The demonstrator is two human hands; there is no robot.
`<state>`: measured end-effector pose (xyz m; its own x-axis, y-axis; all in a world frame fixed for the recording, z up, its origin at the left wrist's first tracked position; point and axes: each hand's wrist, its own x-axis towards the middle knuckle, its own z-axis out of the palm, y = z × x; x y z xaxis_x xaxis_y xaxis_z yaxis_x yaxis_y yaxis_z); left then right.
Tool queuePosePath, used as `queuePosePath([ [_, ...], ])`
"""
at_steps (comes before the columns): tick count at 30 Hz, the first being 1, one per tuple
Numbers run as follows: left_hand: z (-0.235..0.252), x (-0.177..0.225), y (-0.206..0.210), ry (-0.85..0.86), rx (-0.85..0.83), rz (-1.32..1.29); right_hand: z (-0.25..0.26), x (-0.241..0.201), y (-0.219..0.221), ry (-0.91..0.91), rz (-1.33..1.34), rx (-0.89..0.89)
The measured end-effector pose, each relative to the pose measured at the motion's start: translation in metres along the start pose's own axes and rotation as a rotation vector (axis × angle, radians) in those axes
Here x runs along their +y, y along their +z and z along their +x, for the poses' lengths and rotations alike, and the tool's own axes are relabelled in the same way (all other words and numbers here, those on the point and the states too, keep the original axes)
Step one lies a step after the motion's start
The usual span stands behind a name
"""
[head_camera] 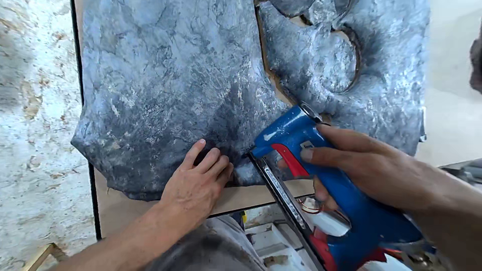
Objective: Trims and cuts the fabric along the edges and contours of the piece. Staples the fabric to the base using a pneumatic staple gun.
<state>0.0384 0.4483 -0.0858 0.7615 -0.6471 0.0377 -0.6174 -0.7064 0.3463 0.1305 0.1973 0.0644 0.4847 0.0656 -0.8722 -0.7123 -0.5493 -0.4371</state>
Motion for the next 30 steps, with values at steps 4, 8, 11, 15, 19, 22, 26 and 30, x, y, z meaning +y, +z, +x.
queuePosePath([
  [4,-0.002,-0.008,0.0,0.051,0.061,-0.003,0.005,-0.018,0.012,0.063,-0.086,0.021],
  [8,-0.007,0.008,0.01,-0.037,0.128,0.011,0.005,-0.028,0.025,0.122,-0.142,0.027],
  [11,-0.018,0.027,0.026,-0.169,0.289,-0.021,0.01,-0.04,0.027,0.148,-0.254,-0.022],
  [15,-0.026,0.043,0.04,-0.259,0.46,-0.097,0.022,-0.065,0.043,0.221,-0.398,-0.06],
  [19,-0.026,0.052,0.048,-0.346,0.522,-0.112,0.033,-0.084,0.055,0.252,-0.485,-0.078],
  [22,-0.025,0.057,0.052,-0.408,0.536,-0.113,0.045,-0.095,0.059,0.283,-0.51,-0.105],
  [26,-0.026,0.057,0.056,-0.431,0.549,-0.143,0.059,-0.106,0.064,0.343,-0.535,-0.141],
  [30,-0.024,0.058,0.058,-0.438,0.571,-0.144,0.069,-0.118,0.064,0.39,-0.595,-0.2],
])
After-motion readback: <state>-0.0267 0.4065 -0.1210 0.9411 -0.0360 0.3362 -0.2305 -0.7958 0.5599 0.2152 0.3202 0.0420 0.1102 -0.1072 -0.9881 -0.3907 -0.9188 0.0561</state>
